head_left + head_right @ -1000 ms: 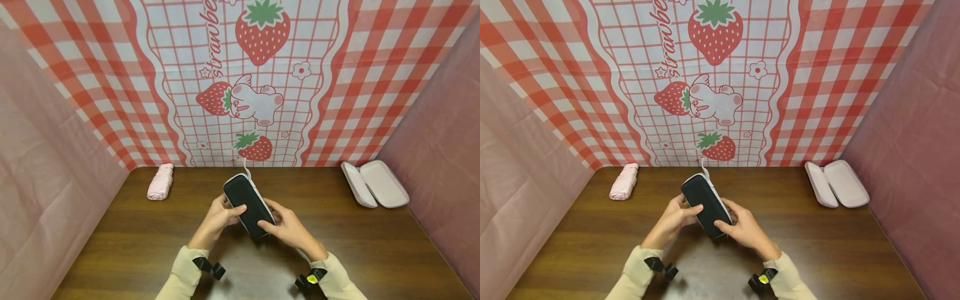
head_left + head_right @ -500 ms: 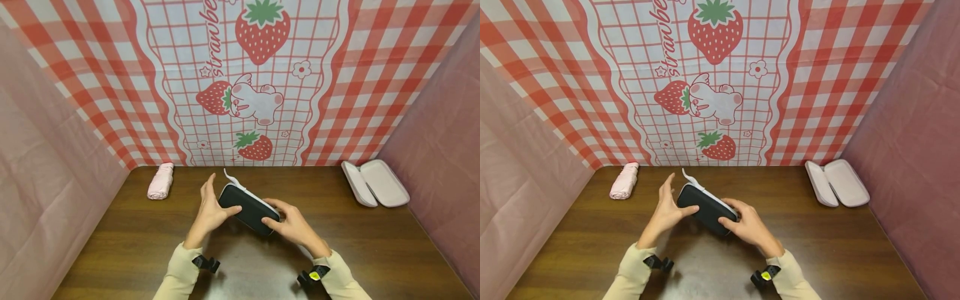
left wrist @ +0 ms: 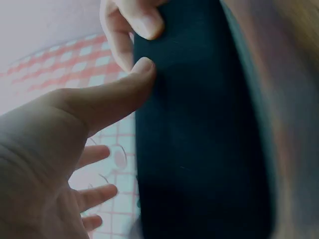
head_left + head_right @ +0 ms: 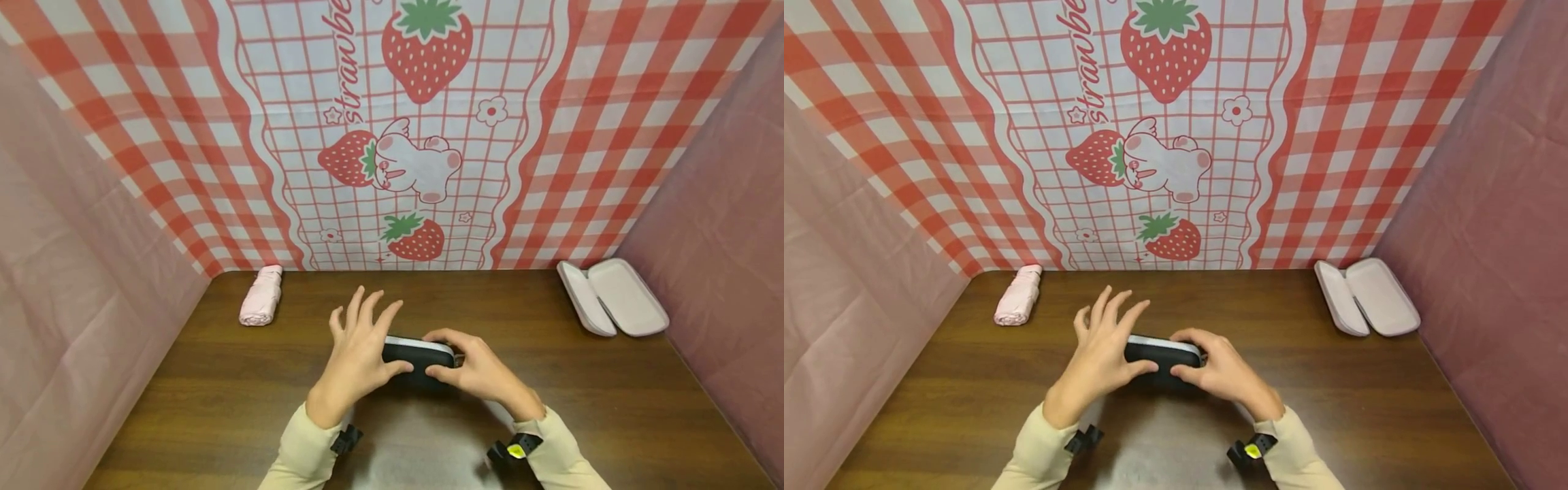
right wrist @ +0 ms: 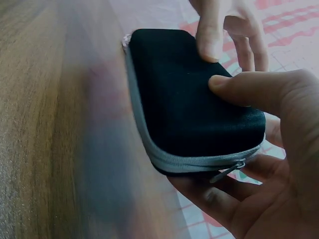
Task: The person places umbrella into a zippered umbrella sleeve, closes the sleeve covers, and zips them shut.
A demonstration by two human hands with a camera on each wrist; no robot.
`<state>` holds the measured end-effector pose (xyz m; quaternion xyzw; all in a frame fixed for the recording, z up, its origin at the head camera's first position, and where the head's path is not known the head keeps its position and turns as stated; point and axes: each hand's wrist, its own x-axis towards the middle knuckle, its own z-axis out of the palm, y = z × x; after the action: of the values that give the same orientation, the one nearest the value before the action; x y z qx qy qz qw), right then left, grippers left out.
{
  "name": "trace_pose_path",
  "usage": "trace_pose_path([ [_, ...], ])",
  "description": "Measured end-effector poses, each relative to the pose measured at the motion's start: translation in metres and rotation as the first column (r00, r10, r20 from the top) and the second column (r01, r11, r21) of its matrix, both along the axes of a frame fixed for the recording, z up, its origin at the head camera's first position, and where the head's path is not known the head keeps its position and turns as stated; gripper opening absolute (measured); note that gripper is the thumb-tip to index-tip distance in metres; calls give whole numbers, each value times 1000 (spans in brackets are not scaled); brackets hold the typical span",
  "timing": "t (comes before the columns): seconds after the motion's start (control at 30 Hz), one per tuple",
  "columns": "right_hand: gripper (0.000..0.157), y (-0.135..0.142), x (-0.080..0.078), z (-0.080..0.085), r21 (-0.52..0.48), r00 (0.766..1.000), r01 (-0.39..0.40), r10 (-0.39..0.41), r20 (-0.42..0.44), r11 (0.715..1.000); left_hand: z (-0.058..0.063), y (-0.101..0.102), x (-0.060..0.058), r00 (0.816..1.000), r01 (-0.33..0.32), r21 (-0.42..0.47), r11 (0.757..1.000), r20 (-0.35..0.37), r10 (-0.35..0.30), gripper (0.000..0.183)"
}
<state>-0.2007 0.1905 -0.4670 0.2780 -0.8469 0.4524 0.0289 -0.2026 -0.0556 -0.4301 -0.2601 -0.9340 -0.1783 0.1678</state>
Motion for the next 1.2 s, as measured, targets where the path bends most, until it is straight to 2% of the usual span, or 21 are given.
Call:
trace_pose_path([
  [0.07,40,-1,1,0,19,1000,-12,12,-12,1000,2,1,2,1000,23,-24,999,10,-23,101],
  [0.13,40,-3,1,0,33,999,-24,25,-25,999,3,1,4,996,73,-29,997,61,-71,98],
  [0.27,40,-4,3,0,31,998,-49,50,-35,998,2,3,5,964,170,-21,985,212,-162,94],
  [0.33,40,-5,4,1,25,998,-55,56,-36,998,0,4,4,946,195,-44,980,271,-177,91],
  [0.43,40,-5,5,3,22,998,-59,60,-36,998,-3,6,4,919,209,-89,974,358,-164,87],
  [0.53,38,-5,5,5,22,997,-62,63,-34,998,-6,7,3,896,226,-113,968,413,-161,76],
  [0.6,38,-6,5,6,18,997,-67,67,-37,998,-8,7,2,890,232,-99,968,423,-170,68],
  [0.67,38,-6,5,6,8,996,-67,67,-58,998,-9,7,1,891,238,-72,969,412,-188,61],
  [0.77,38,-6,5,7,-19,993,-58,56,-108,998,-9,6,-1,892,232,-18,972,403,-206,58],
  [0.83,38,-5,4,8,-36,990,-46,40,-135,998,-8,6,-1,885,234,19,972,409,-221,56],
  [1.03,40,-4,3,15,-52,988,-10,2,-155,999,-4,3,-2,859,239,75,968,448,-247,54],
  [1.2,43,-2,-1,21,-47,981,12,-21,-193,999,0,0,-6,834,270,95,958,474,-282,56],
])
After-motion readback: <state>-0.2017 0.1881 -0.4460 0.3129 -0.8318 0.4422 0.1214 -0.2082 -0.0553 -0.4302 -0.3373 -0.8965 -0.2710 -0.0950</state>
